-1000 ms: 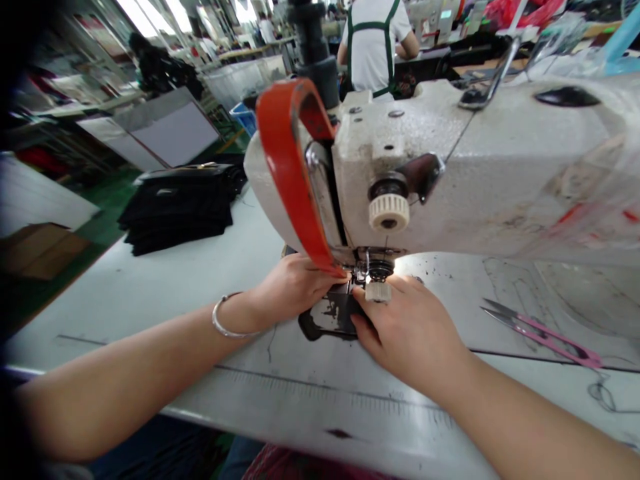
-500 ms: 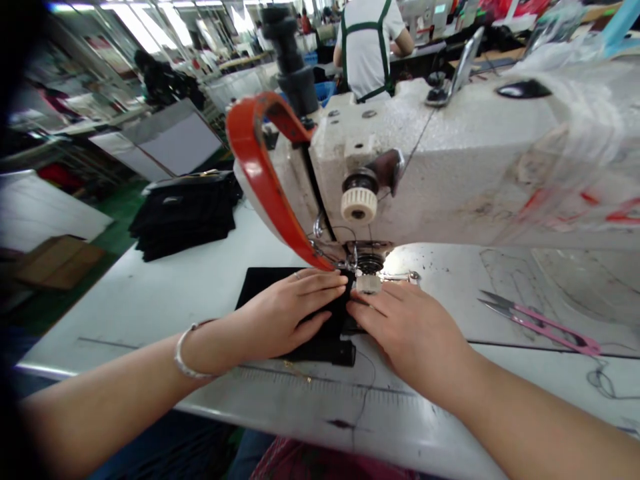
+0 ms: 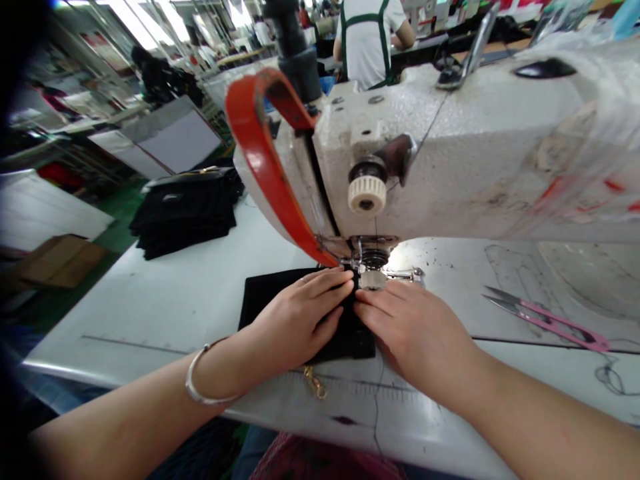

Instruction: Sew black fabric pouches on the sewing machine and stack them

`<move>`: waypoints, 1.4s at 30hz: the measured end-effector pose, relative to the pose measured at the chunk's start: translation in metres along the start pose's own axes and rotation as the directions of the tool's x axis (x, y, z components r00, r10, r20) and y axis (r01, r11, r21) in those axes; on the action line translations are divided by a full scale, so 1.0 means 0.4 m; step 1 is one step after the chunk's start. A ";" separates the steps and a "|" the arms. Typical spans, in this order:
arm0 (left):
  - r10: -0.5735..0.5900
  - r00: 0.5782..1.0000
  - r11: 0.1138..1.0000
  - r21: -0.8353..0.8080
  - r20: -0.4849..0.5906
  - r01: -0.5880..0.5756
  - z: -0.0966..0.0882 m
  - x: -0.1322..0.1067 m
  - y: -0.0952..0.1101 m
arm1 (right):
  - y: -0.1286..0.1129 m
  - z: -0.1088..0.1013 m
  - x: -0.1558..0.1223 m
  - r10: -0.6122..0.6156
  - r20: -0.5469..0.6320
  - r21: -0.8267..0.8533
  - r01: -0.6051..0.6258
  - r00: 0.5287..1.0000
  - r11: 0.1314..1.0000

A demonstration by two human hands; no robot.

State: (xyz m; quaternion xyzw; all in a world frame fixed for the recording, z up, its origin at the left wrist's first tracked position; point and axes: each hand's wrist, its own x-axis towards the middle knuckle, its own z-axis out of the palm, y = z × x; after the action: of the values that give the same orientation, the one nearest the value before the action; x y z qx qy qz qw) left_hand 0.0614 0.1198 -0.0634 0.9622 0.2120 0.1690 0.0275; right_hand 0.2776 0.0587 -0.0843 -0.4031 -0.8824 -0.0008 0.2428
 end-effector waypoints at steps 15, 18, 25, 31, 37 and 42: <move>0.069 0.981 0.995 -0.082 0.180 -0.055 -0.052 -0.056 0.023 | 0.028 -0.024 -0.002 -0.016 0.095 0.038 0.012 0.995 0.999; 0.106 0.979 0.994 -0.049 0.176 -0.099 -0.047 -0.058 0.027 | 0.019 -0.027 0.001 -0.018 0.102 0.050 0.013 0.995 0.999; -0.058 0.988 0.991 -0.109 0.145 0.074 -0.035 -0.071 0.019 | -0.003 -0.020 0.005 -0.006 0.105 -0.109 0.017 0.994 0.994; -0.136 0.980 0.973 -0.169 0.144 0.160 -0.032 -0.080 0.025 | -0.019 -0.012 0.023 0.086 0.143 -0.160 -0.062 0.986 0.985; -0.131 0.968 0.980 -0.123 0.214 0.159 -0.024 -0.052 0.015 | -0.014 -0.021 0.022 0.096 0.117 -0.138 -0.080 0.988 0.987; -0.122 0.966 0.984 -0.097 0.228 0.147 -0.026 -0.043 0.007 | 0.005 -0.032 0.006 0.058 0.045 0.069 -0.061 0.997 0.996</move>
State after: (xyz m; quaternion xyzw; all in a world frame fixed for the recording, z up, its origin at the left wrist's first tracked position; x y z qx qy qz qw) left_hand 0.0445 0.1098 -0.0588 0.9553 0.2623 0.0702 0.1168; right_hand 0.2832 0.0592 -0.0723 -0.4203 -0.8745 0.0461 0.2376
